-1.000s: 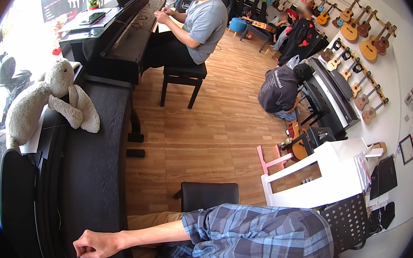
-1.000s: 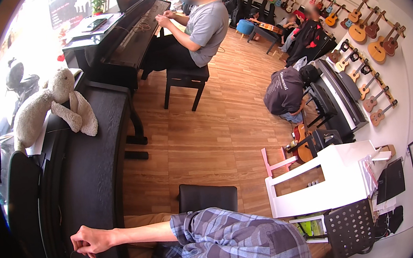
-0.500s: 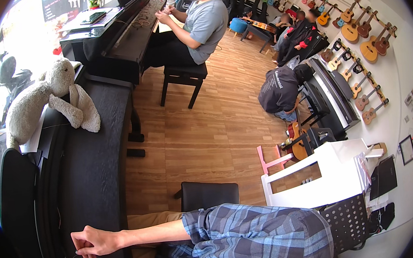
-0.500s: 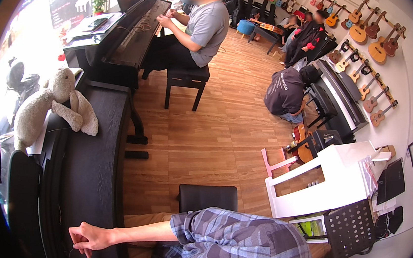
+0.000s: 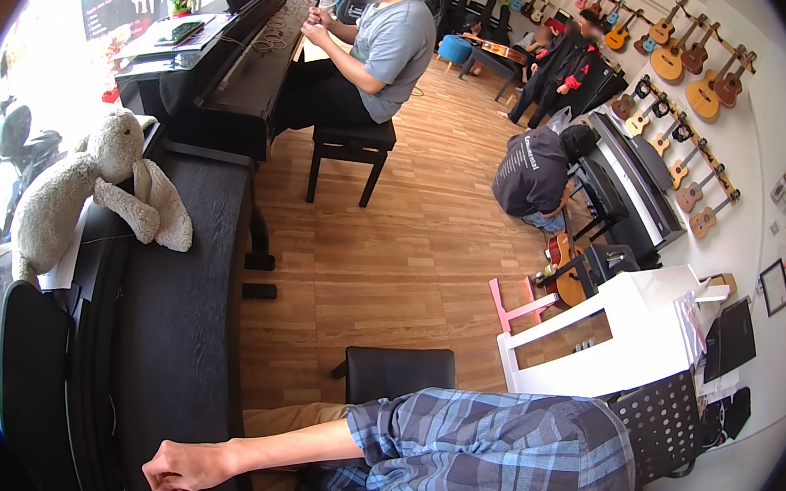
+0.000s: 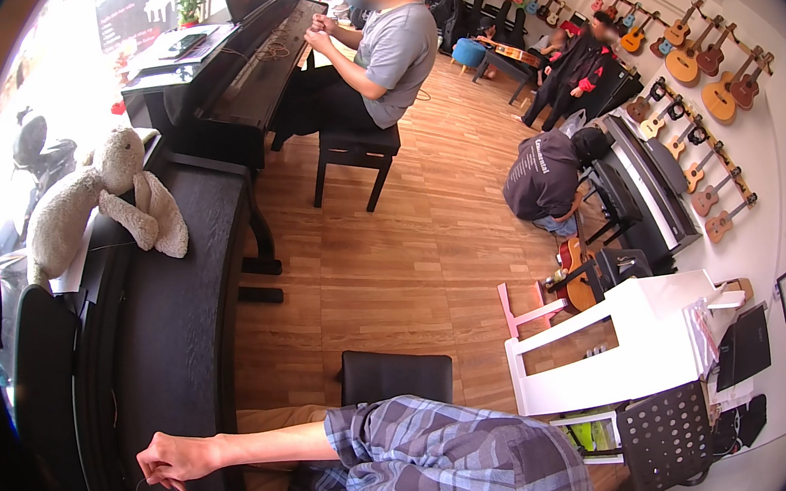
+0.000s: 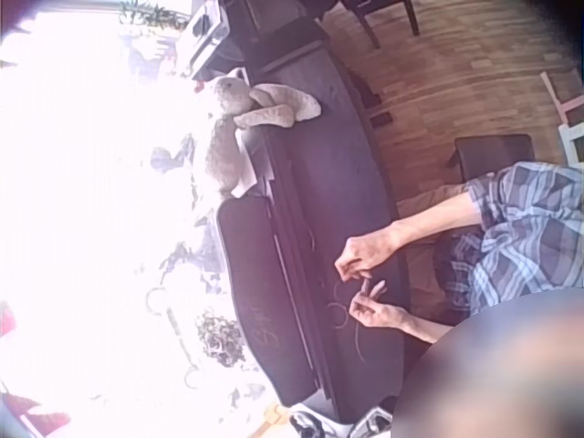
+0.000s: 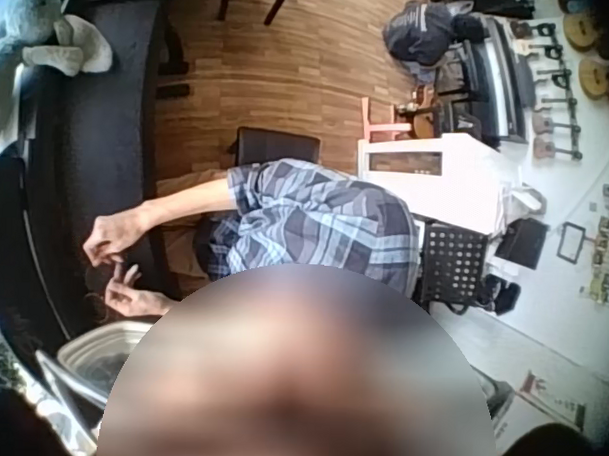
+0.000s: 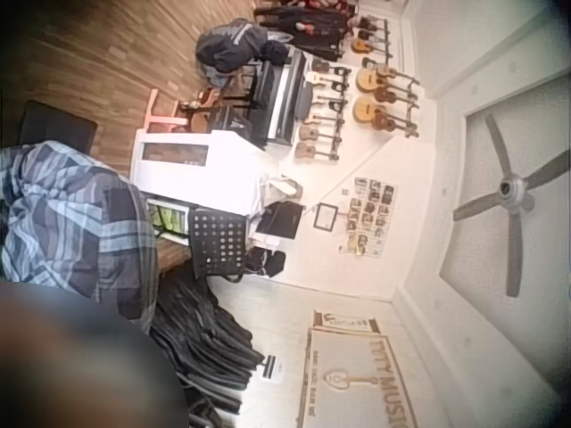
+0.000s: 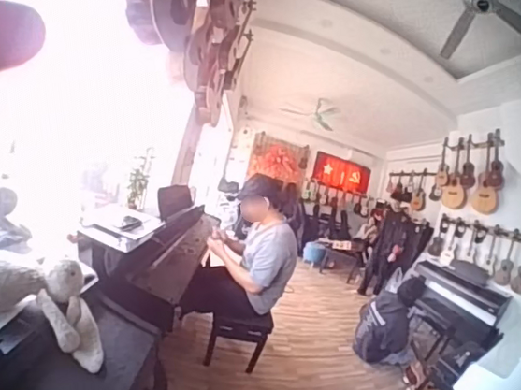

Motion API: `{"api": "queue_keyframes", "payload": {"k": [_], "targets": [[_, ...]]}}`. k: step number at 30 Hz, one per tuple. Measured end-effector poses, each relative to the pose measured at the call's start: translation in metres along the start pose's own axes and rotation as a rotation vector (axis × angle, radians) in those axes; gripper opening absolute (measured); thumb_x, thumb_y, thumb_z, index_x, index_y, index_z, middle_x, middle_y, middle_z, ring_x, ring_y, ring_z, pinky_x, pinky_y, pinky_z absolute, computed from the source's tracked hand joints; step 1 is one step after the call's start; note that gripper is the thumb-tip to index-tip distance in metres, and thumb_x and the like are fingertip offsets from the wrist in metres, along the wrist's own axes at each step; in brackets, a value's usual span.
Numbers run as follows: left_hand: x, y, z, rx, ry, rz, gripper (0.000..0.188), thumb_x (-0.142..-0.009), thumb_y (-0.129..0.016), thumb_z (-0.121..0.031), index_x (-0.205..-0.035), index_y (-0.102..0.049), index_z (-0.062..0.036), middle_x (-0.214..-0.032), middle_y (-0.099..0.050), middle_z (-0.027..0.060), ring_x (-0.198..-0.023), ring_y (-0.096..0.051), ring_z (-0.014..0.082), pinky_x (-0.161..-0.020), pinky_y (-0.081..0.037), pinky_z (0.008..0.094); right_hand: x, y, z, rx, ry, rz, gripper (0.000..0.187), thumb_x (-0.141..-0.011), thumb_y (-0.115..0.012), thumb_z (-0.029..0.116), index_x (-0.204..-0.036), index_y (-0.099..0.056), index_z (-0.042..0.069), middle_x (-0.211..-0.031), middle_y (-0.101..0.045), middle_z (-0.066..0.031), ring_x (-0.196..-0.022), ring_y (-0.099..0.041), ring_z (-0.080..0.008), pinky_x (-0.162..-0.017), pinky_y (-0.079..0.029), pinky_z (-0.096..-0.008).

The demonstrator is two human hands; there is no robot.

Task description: The person manipulates a thin wire or string with both hands, forming loops and knots on a black surface. The hands repeatedly adjust the loop size and tension, occasionally pulling the wire taut. The task appears to be knot tying or wire shaping without visible tools.

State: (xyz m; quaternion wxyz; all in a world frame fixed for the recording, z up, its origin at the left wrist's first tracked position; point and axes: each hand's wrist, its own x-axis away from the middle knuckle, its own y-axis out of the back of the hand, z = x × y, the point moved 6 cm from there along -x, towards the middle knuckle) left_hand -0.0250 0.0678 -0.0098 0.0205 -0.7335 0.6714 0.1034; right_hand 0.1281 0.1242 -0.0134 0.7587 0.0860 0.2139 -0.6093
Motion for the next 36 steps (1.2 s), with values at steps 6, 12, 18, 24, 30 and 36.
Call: {"api": "queue_keyframes", "payload": {"k": [6,12,18,24,30,36], "targets": [[0.000,0.001,0.001,-0.004,0.041,-0.018,0.032,-0.107,-0.053,-0.026,-0.109,-0.051,0.0066,-0.095,-0.072,0.0279,-0.063,-0.070,0.0284,-0.051,-0.055,0.0292,0.000,-0.003,0.001,-0.092,-0.022,0.065,0.015,-0.099,-0.060,0.000,-0.086,-0.059,-0.006,-0.070,-0.070,-0.0131,-0.053,-0.070,-0.0186,-0.048,-0.055,-0.0268],[-0.003,0.004,0.005,-0.021,0.067,-0.027,0.032,-0.108,-0.053,-0.024,-0.110,-0.050,0.0075,-0.094,-0.071,0.0290,-0.064,-0.071,0.0296,-0.052,-0.058,0.0312,0.003,-0.002,0.003,-0.145,0.014,0.110,0.015,-0.099,-0.060,0.002,-0.086,-0.061,-0.005,-0.073,-0.070,-0.0120,-0.059,-0.073,-0.0194,-0.050,-0.057,-0.0262],[-0.004,0.004,0.005,-0.014,0.059,-0.053,0.032,-0.107,-0.053,-0.023,-0.110,-0.050,0.0086,-0.096,-0.071,0.0306,-0.065,-0.071,0.0311,-0.052,-0.059,0.0315,0.006,-0.001,0.014,0.004,0.204,-0.005,0.017,-0.094,-0.069,0.007,-0.080,-0.069,-0.003,-0.079,-0.067,-0.0113,-0.063,-0.072,-0.0199,-0.053,-0.057,-0.0257],[-0.004,0.001,0.003,-0.028,0.054,-0.034,0.031,-0.107,-0.053,-0.023,-0.110,-0.050,0.0084,-0.098,-0.072,0.0294,-0.065,-0.071,0.0299,-0.052,-0.058,0.0299,0.009,-0.001,0.019,0.211,0.202,-0.052,0.012,-0.089,-0.074,0.008,-0.081,-0.074,-0.001,-0.079,-0.063,-0.0089,-0.062,-0.068,-0.0170,-0.056,-0.056,-0.0259],[-0.003,-0.002,0.001,-0.079,0.038,-0.005,0.032,-0.108,-0.051,-0.024,-0.109,-0.050,0.0074,-0.097,-0.072,0.0266,-0.064,-0.071,0.0273,-0.054,-0.057,0.0283,0.004,0.003,0.018,0.198,0.160,-0.108,0.014,-0.092,-0.072,0.008,-0.082,-0.069,-0.002,-0.071,-0.065,-0.0112,-0.058,-0.068,-0.0189,-0.051,-0.052,-0.0276],[-0.003,-0.002,0.000,-0.107,0.034,0.008,0.034,-0.108,-0.051,-0.026,-0.108,-0.050,0.0077,-0.096,-0.072,0.0259,-0.063,-0.070,0.0266,-0.054,-0.057,0.0285,0.005,0.006,0.010,-0.019,0.012,-0.166,0.013,-0.092,-0.070,0.003,-0.085,-0.062,-0.004,-0.067,-0.067,-0.0116,-0.052,-0.067,-0.0197,-0.050,-0.051,-0.0278]]}}
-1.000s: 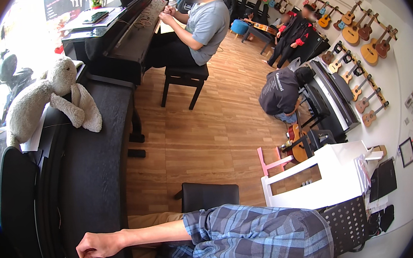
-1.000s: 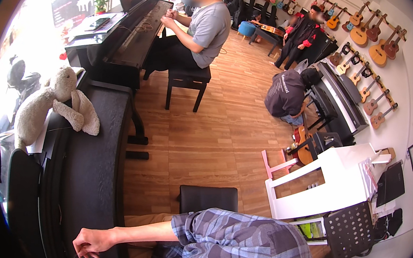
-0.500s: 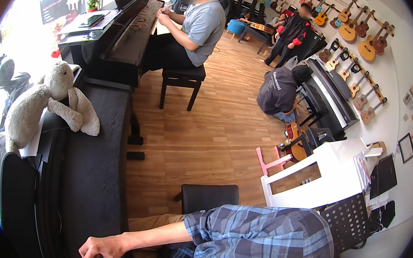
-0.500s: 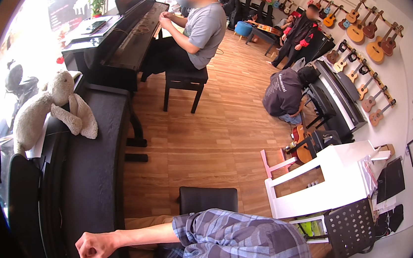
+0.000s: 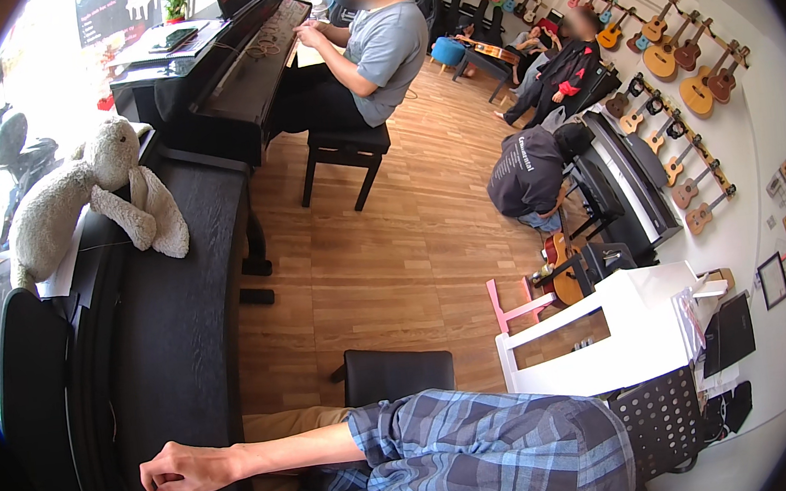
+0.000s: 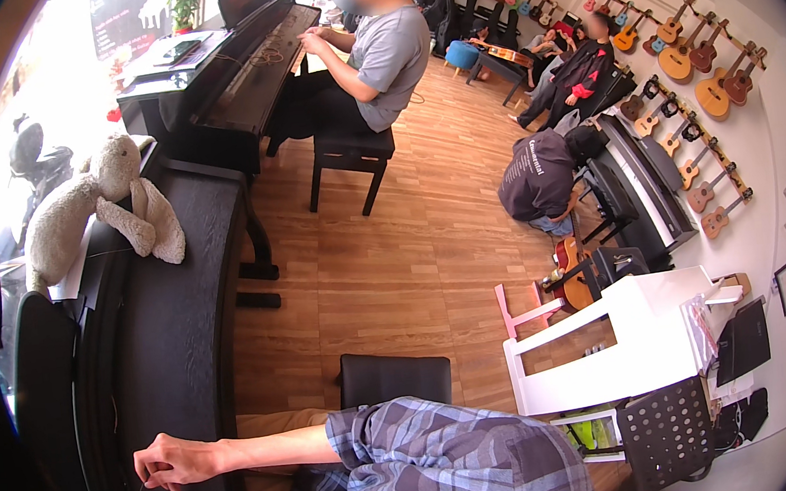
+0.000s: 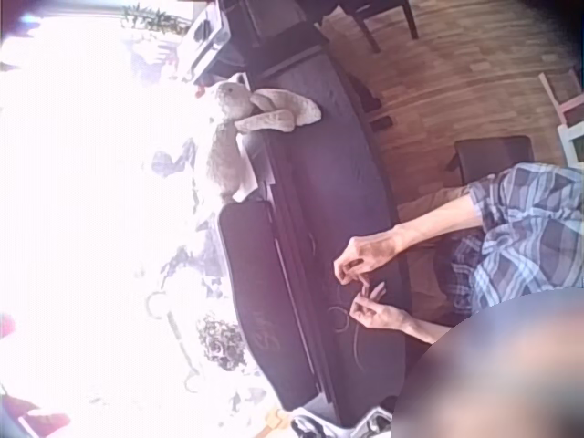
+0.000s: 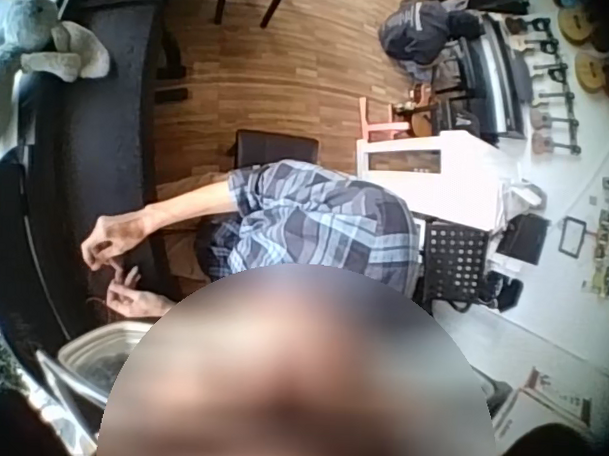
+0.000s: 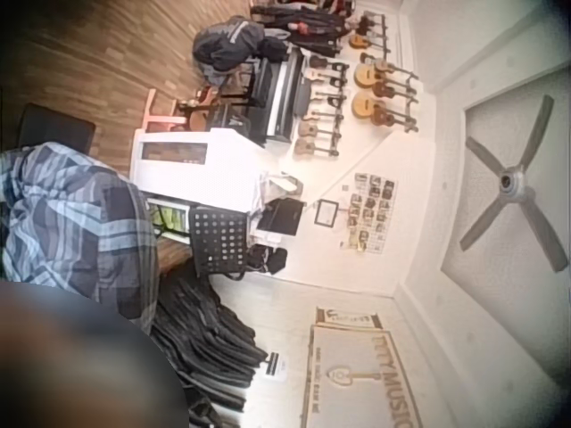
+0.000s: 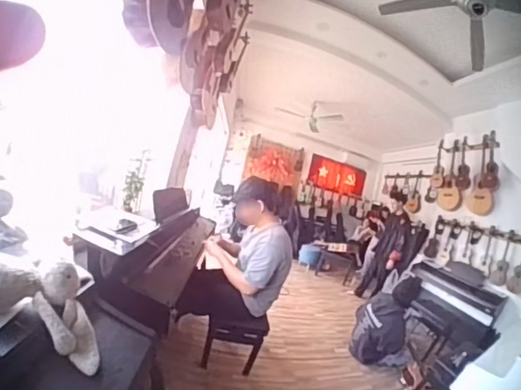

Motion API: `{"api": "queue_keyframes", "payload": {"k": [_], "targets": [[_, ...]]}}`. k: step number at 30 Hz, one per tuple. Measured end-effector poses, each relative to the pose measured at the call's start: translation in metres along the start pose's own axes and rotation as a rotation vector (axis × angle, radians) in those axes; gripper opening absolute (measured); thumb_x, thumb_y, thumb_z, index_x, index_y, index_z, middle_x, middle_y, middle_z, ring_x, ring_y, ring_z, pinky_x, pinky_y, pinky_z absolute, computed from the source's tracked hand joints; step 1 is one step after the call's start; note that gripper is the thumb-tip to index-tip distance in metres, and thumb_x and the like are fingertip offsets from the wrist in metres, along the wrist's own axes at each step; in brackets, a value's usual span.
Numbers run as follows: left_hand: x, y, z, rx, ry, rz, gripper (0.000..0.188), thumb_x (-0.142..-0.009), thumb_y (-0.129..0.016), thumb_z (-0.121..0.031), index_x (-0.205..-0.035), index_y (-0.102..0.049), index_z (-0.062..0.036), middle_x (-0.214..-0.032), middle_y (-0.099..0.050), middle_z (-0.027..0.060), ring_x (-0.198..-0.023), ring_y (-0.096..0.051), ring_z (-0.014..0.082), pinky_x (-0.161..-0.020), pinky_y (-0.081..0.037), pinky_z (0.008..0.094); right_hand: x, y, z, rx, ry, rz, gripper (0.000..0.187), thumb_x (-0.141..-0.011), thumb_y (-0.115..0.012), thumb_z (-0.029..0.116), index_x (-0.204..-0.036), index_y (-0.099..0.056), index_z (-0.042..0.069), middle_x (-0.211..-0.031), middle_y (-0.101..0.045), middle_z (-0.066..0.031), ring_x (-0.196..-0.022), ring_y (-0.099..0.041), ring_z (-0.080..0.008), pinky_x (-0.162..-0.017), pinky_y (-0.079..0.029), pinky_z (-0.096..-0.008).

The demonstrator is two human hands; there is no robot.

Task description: The person manipulates a thin wire or string with both hands, forming loops and knots on a black surface. The hands repeatedly adjust the loop size and tension, occasionally pulling the wire taut. The task appears to be knot tying or wire shaping without visible tools.

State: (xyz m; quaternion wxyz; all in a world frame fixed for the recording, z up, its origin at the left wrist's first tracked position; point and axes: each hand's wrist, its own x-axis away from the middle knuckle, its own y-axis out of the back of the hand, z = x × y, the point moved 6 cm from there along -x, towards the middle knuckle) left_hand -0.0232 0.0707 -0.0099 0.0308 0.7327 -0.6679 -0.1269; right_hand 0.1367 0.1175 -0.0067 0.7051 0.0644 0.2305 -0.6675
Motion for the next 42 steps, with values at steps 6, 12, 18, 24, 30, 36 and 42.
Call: {"api": "queue_keyframes", "payload": {"k": [6,12,18,24,30,36,42], "targets": [[0.000,0.000,0.001,0.037,0.005,0.001,0.033,-0.108,-0.051,-0.025,-0.109,-0.049,0.0073,-0.096,-0.072,0.0265,-0.064,-0.070,0.0269,-0.054,-0.057,0.0290,-0.002,-0.002,0.001,0.148,0.139,-0.008,0.015,-0.083,-0.074,0.001,-0.082,-0.059,-0.003,-0.067,-0.065,-0.0106,-0.055,-0.066,-0.0184,-0.051,-0.050,-0.0291],[0.001,-0.003,0.001,0.049,0.020,0.036,0.032,-0.108,-0.051,-0.026,-0.110,-0.049,0.0060,-0.098,-0.072,0.0269,-0.066,-0.071,0.0274,-0.056,-0.057,0.0295,0.001,-0.002,-0.003,0.343,0.133,-0.047,0.020,-0.077,-0.073,-0.001,-0.075,-0.054,-0.001,-0.066,-0.061,-0.0116,-0.059,-0.065,-0.0242,-0.054,-0.049,-0.0346],[0.001,-0.003,0.003,0.035,0.037,0.051,0.033,-0.108,-0.052,-0.027,-0.110,-0.048,0.0055,-0.098,-0.073,0.0270,-0.067,-0.071,0.0280,-0.057,-0.057,0.0298,0.004,-0.007,-0.002,0.480,0.182,-0.076,0.020,-0.079,-0.073,-0.001,-0.077,-0.053,-0.001,-0.070,-0.062,-0.0143,-0.064,-0.065,-0.0321,-0.058,-0.050,-0.0396],[0.001,-0.004,0.001,0.022,0.019,0.039,0.032,-0.108,-0.050,-0.026,-0.109,-0.049,0.0060,-0.099,-0.073,0.0275,-0.067,-0.071,0.0285,-0.056,-0.057,0.0298,0.007,-0.010,-0.006,0.571,0.147,-0.029,0.022,-0.083,-0.077,0.005,-0.081,-0.055,-0.002,-0.079,-0.063,-0.0152,-0.067,-0.066,-0.0339,-0.061,-0.052,-0.0414],[0.001,-0.003,0.000,0.040,0.019,0.014,0.032,-0.108,-0.051,-0.025,-0.108,-0.049,0.0063,-0.099,-0.072,0.0283,-0.066,-0.071,0.0288,-0.054,-0.057,0.0291,0.004,-0.007,0.000,0.541,0.296,-0.062,0.018,-0.087,-0.075,0.006,-0.081,-0.059,0.000,-0.087,-0.059,-0.0110,-0.062,-0.065,-0.0287,-0.056,-0.054,-0.0371],[0.000,-0.003,0.001,0.032,-0.013,-0.009,0.034,-0.108,-0.050,-0.028,-0.109,-0.049,0.0058,-0.099,-0.072,0.0291,-0.063,-0.070,0.0292,-0.052,-0.057,0.0287,0.001,0.006,-0.002,0.145,0.097,-0.127,0.009,-0.088,-0.073,-0.002,-0.082,-0.067,-0.005,-0.085,-0.061,-0.0098,-0.058,-0.069,-0.0205,-0.050,-0.055,-0.0286],[0.000,0.002,0.005,0.053,-0.032,-0.034,0.035,-0.109,-0.049,-0.030,-0.109,-0.049,0.0055,-0.099,-0.072,0.0295,-0.062,-0.069,0.0292,-0.050,-0.056,0.0283,-0.004,0.008,-0.009,0.010,-0.023,-0.070,0.010,-0.095,-0.067,0.001,-0.088,-0.066,-0.006,-0.071,-0.069,-0.0127,-0.055,-0.071,-0.0196,-0.047,-0.053,-0.0258]]}}
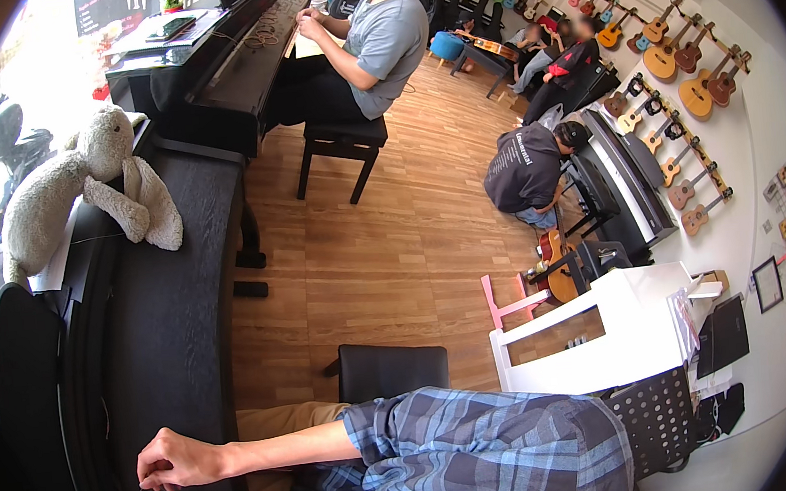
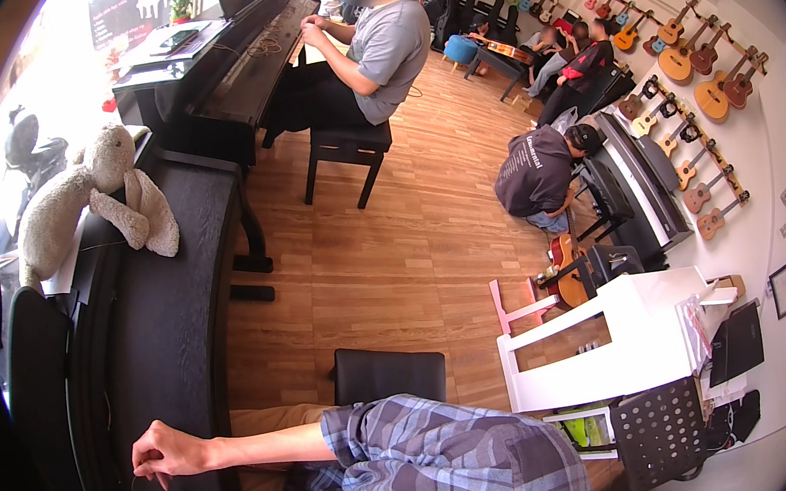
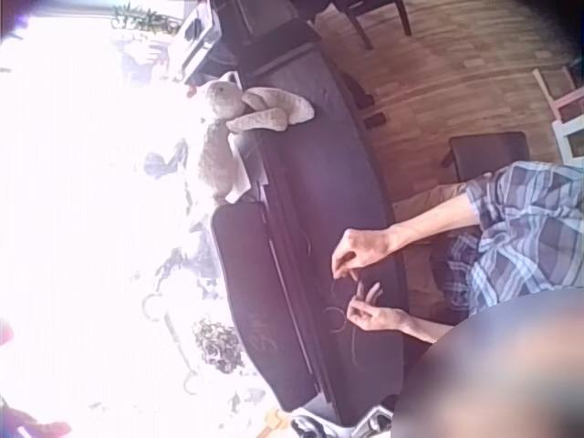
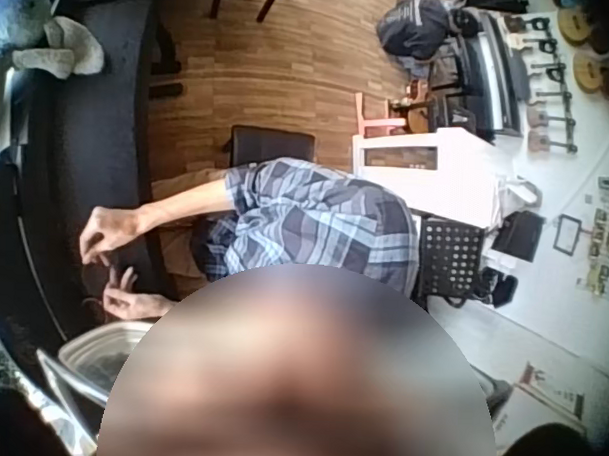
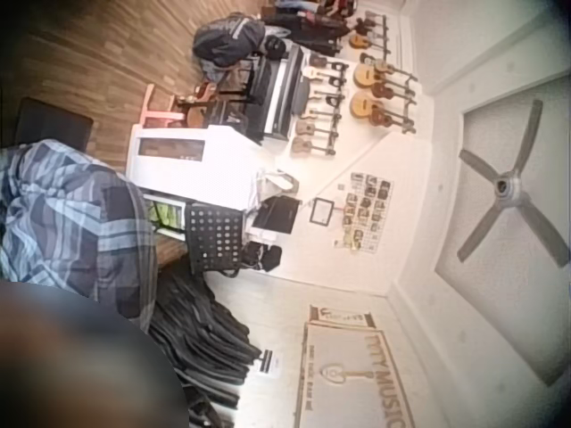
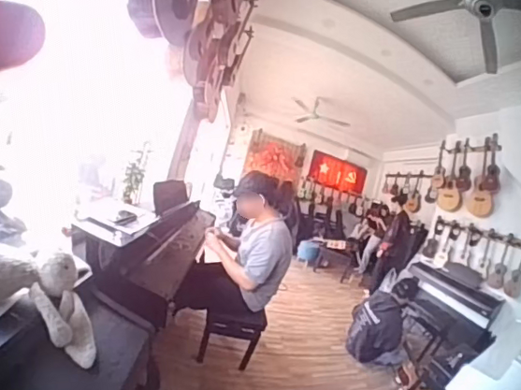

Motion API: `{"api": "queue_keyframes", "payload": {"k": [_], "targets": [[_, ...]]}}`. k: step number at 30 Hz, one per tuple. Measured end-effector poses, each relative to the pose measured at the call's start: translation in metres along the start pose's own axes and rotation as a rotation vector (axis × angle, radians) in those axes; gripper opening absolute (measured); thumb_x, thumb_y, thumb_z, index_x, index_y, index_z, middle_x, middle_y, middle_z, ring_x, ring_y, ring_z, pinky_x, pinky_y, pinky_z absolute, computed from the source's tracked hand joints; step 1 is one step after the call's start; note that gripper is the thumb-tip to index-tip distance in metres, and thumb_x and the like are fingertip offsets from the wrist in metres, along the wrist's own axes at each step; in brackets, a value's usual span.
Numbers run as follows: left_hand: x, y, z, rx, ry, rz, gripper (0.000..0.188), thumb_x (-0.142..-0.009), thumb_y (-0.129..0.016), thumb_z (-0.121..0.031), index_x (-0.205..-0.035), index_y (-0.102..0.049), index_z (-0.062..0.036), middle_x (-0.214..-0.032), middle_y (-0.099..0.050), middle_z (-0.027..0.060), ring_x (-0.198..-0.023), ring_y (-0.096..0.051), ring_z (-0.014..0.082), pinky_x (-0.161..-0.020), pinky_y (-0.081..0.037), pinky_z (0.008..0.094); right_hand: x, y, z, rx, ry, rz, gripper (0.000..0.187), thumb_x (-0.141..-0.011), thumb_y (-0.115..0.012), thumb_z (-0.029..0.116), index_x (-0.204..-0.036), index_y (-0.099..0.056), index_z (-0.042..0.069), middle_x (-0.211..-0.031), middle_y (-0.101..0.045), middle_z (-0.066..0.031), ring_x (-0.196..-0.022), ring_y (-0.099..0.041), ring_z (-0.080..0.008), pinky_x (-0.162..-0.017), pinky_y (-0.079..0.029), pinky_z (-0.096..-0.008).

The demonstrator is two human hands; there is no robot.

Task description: The person manipulates a thin wire or string with both hands, forming loops and knots on a black surface. The hands repeatedly adjust the loop size and tension, occasionally pulling the wire taut. The task appears to be knot tying or wire shaping without visible tools.

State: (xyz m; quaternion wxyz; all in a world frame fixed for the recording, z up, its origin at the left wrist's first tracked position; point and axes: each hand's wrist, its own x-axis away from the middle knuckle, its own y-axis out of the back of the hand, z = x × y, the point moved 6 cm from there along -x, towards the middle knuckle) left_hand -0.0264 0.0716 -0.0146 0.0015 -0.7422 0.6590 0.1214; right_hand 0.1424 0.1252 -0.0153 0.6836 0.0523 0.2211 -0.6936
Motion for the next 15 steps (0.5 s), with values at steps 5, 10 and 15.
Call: {"api": "queue_keyframes", "payload": {"k": [5,10,15], "targets": [[-0.001,0.005,0.002,0.041,-0.003,-0.050,0.035,-0.108,-0.051,-0.028,-0.110,-0.049,0.0061,-0.098,-0.071,0.0294,-0.058,-0.067,0.0285,-0.048,-0.056,0.0284,-0.002,0.006,0.005,-0.157,-0.100,-0.031,0.011,-0.098,-0.063,0.004,-0.100,-0.056,-0.004,-0.067,-0.069,-0.0113,-0.054,-0.070,-0.0179,-0.046,-0.052,-0.0263],[-0.009,0.001,0.009,-0.033,0.239,-0.190,0.037,-0.109,-0.051,-0.033,-0.117,-0.058,0.0031,-0.112,-0.072,0.0176,-0.063,-0.062,0.0093,-0.055,-0.044,0.0187,-0.008,0.005,0.020,-0.044,-0.160,0.046,0.010,-0.100,-0.059,0.009,-0.100,-0.054,0.000,-0.070,-0.067,-0.0083,-0.052,-0.067,-0.0158,-0.049,-0.053,-0.0281],[0.008,0.013,0.010,0.122,0.172,-0.117,0.020,-0.107,-0.053,-0.018,-0.109,-0.056,0.0017,-0.088,-0.075,0.0191,-0.066,-0.072,0.0177,-0.060,-0.053,0.0240,0.002,0.008,0.011,0.153,-0.168,-0.101,0.015,-0.102,-0.062,0.016,-0.102,-0.065,0.002,-0.082,-0.069,-0.0081,-0.058,-0.067,-0.0123,-0.051,-0.053,-0.0261]]}}
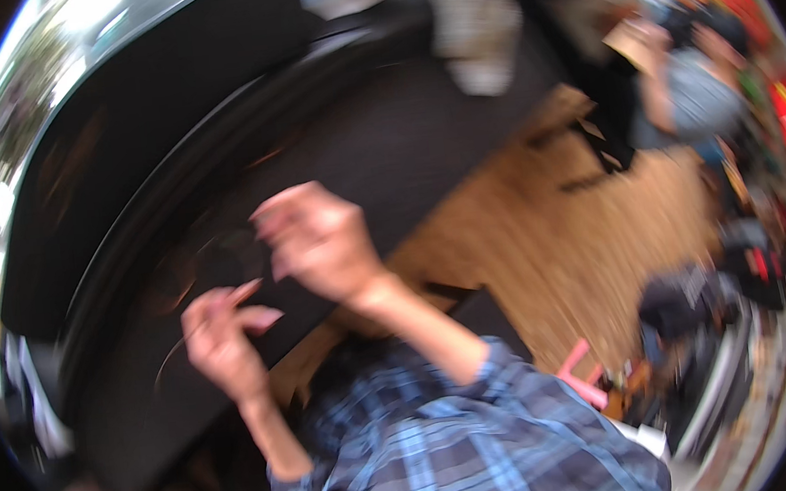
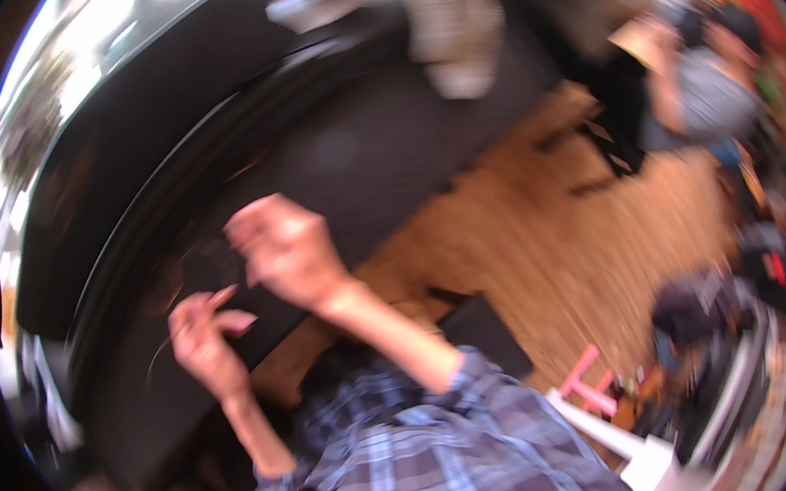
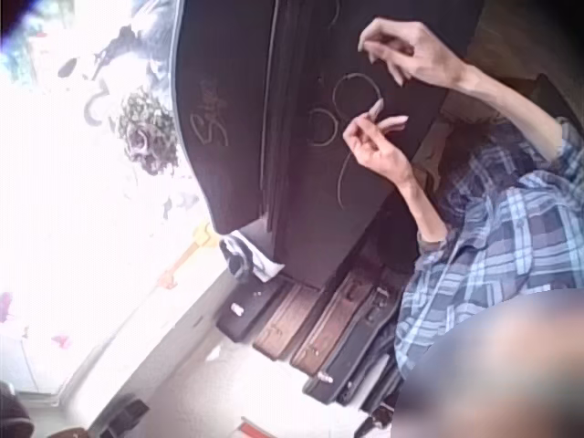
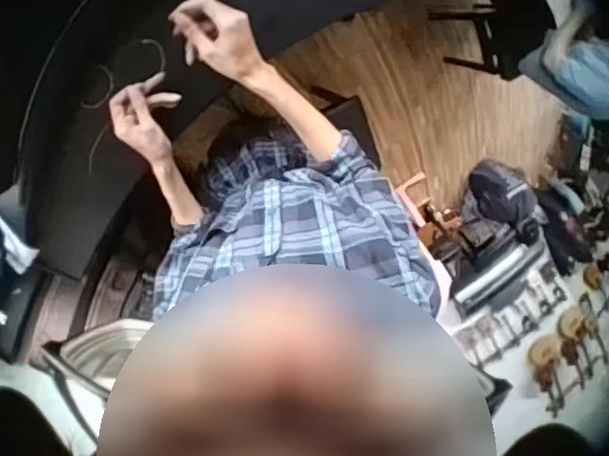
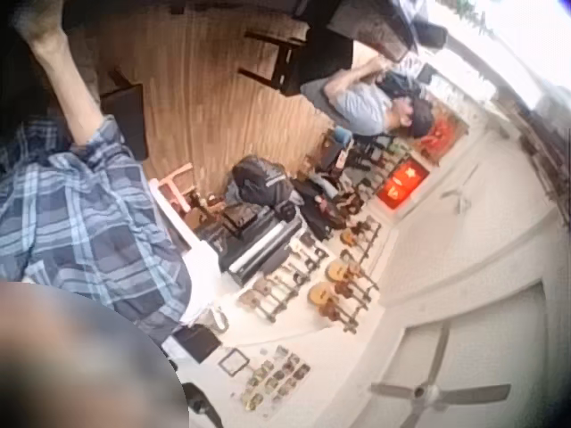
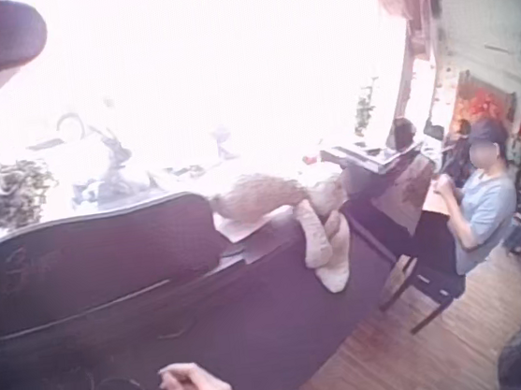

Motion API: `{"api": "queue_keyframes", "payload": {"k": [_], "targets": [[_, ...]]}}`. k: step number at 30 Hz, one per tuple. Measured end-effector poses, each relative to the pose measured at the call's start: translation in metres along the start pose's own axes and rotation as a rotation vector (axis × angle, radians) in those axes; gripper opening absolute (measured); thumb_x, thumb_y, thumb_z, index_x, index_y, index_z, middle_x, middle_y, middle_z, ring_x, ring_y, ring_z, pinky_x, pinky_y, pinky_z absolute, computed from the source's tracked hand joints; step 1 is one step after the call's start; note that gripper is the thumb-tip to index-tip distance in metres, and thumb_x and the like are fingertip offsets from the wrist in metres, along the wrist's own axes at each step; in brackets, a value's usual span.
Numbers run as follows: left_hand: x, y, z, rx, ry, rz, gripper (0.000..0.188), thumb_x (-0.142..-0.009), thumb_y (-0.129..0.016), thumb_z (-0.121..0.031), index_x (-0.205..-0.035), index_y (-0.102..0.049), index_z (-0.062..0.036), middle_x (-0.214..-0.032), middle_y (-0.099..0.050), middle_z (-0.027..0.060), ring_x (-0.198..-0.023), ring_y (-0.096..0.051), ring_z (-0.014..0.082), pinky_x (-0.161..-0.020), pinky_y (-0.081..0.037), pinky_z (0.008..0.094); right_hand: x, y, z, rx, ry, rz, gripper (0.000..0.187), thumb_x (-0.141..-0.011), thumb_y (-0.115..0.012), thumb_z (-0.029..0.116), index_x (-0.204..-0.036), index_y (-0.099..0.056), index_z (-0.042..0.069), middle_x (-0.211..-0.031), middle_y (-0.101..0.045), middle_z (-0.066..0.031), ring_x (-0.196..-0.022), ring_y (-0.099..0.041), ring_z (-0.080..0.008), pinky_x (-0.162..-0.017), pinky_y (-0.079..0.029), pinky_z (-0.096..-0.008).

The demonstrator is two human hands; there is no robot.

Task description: The person manipulates a thin wire or string with both hands, forming loops and knots on a black surface. The hands repeatedly adjust the loop size and tension, occasionally pulling the wire taut. The task appears to be knot tying or wire shaping without visible tools.

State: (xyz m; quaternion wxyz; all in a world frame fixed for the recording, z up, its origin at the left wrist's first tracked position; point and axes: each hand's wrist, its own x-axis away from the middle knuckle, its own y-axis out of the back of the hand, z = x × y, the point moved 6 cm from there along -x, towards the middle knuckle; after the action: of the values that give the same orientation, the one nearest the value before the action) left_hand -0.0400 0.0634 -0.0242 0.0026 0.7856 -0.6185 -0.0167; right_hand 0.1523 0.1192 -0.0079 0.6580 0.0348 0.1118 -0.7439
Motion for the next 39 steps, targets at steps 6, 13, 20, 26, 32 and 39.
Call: {"api": "queue_keyframes", "payload": {"k": [6,13,20,26,32,39], "targets": [[0.004,0.002,-0.004,0.198,0.028,0.089,0.020,-0.108,-0.051,-0.020,-0.107,-0.051,-0.0002,-0.099,-0.075,0.0217,-0.064,-0.074,0.0207,-0.055,-0.057,0.0264,0.004,-0.006,-0.001,0.029,-0.110,0.109,0.022,-0.106,-0.057,0.017,-0.118,-0.063,0.000,-0.091,-0.072,-0.0079,-0.061,-0.066,-0.0083,-0.051,-0.045,-0.0186],[0.002,-0.004,0.001,0.216,0.084,0.155,0.018,-0.107,-0.054,-0.016,-0.107,-0.055,0.0016,-0.097,-0.076,0.0204,-0.066,-0.074,0.0200,-0.058,-0.059,0.0270,0.004,-0.012,0.002,0.321,0.091,0.210,0.024,-0.086,-0.080,0.003,-0.107,-0.069,0.002,-0.089,-0.072,-0.0075,-0.065,-0.069,-0.0100,-0.055,-0.050,-0.0202],[-0.001,-0.007,-0.002,0.144,0.072,0.177,0.017,-0.108,-0.052,-0.016,-0.107,-0.052,0.0004,-0.097,-0.074,0.0255,-0.064,-0.074,0.0248,-0.058,-0.059,0.0298,0.004,-0.006,0.001,0.190,0.064,0.119,0.009,-0.088,-0.076,-0.003,-0.096,-0.072,-0.001,-0.084,-0.070,-0.0090,-0.067,-0.072,-0.0132,-0.059,-0.055,-0.0233],[-0.002,-0.007,-0.002,0.187,0.056,0.197,0.016,-0.108,-0.051,-0.016,-0.105,-0.052,0.0000,-0.097,-0.074,0.0262,-0.062,-0.073,0.0247,-0.059,-0.059,0.0295,0.003,0.002,-0.007,-0.162,-0.157,0.136,0.017,-0.093,-0.071,-0.001,-0.109,-0.065,-0.004,-0.084,-0.073,-0.0128,-0.070,-0.073,-0.0175,-0.059,-0.057,-0.0249],[0.000,-0.007,-0.002,0.226,0.063,0.232,0.015,-0.107,-0.052,-0.015,-0.107,-0.054,0.0001,-0.099,-0.075,0.0224,-0.066,-0.074,0.0218,-0.060,-0.058,0.0272,-0.001,0.000,-0.006,-0.211,-0.186,0.247,0.011,-0.092,-0.074,0.001,-0.101,-0.070,-0.003,-0.080,-0.073,-0.0109,-0.065,-0.072,-0.0142,-0.053,-0.052,-0.0205],[0.006,0.000,0.004,0.085,0.080,0.082,0.015,-0.108,-0.051,-0.015,-0.105,-0.053,-0.0004,-0.094,-0.075,0.0205,-0.060,-0.070,0.0176,-0.059,-0.056,0.0266,0.006,-0.010,0.006,0.234,0.022,0.217,0.009,-0.091,-0.077,0.011,-0.091,-0.075,0.003,-0.080,-0.071,-0.0084,-0.062,-0.068,-0.0104,-0.053,-0.054,-0.0259]]}}
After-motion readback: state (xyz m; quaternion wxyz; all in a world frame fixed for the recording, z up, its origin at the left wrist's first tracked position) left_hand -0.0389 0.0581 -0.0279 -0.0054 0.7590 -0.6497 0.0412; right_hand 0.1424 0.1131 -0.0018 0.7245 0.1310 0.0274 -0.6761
